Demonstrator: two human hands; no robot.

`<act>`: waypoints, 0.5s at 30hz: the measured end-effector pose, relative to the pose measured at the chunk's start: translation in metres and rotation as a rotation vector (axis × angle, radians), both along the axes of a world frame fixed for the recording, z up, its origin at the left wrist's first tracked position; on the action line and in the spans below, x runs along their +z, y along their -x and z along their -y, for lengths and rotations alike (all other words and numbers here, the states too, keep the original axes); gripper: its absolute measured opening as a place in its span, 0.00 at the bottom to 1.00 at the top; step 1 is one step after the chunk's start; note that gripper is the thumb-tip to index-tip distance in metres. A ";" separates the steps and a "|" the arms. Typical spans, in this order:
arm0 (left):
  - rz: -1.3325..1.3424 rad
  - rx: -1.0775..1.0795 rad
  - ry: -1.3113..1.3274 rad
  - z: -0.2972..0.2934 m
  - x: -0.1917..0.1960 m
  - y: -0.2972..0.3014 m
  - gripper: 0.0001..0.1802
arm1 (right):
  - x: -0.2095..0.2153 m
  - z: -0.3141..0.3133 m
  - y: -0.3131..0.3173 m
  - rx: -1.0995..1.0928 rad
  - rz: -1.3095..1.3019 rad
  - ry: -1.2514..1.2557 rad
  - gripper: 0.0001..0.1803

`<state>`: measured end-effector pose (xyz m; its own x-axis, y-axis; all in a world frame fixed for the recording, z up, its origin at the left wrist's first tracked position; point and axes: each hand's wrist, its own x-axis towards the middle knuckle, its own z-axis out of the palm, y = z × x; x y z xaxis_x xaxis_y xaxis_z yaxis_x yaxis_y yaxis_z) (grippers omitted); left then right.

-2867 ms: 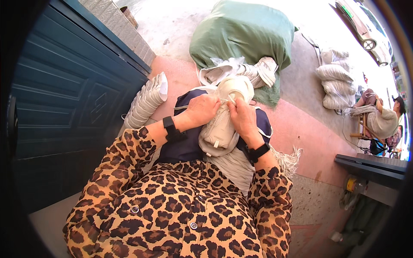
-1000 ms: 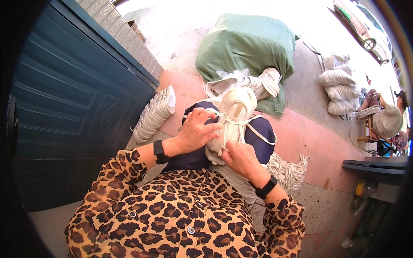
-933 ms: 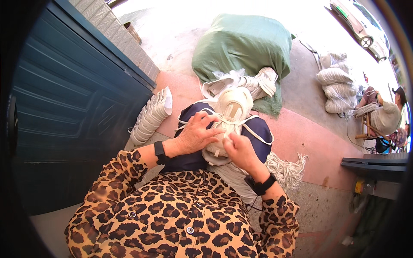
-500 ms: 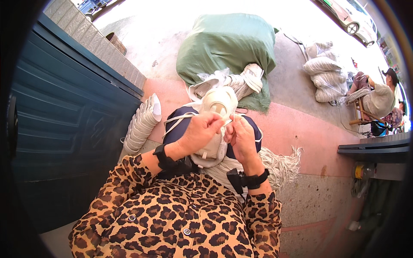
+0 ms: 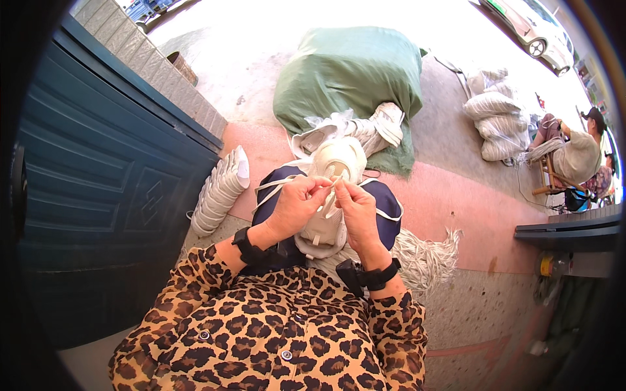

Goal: Threading and tying laces on white athletic shoes.

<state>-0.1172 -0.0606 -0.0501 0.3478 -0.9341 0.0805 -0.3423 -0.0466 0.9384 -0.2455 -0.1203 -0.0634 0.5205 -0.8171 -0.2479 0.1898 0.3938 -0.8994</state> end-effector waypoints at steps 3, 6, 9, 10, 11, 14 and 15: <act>-0.020 -0.014 -0.033 0.000 0.000 0.000 0.11 | 0.004 -0.002 -0.003 -0.007 -0.038 0.025 0.16; -0.217 -0.033 -0.119 -0.001 0.000 -0.003 0.11 | 0.006 -0.005 -0.008 -0.009 -0.053 0.035 0.16; -0.359 -0.073 -0.170 -0.003 0.002 -0.006 0.12 | 0.007 -0.006 -0.009 -0.013 -0.053 0.046 0.15; -0.377 -0.107 -0.183 -0.003 0.003 -0.007 0.12 | 0.007 -0.006 -0.010 -0.017 -0.058 0.062 0.15; -0.375 -0.107 -0.186 -0.002 0.003 -0.011 0.12 | 0.007 -0.006 -0.010 -0.017 -0.056 0.059 0.15; 0.269 -0.166 0.026 0.013 -0.011 -0.036 0.11 | 0.000 0.001 -0.004 -0.030 0.017 0.117 0.13; 0.553 -0.188 0.065 0.017 -0.018 -0.045 0.13 | 0.010 0.001 -0.008 -0.004 0.053 0.074 0.13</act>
<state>-0.0720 -0.0771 -0.0683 0.0666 -0.9628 0.2620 -0.7788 0.1140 0.6168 -0.2377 -0.1212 -0.0529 0.5278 -0.8344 -0.1587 0.2395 0.3254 -0.9148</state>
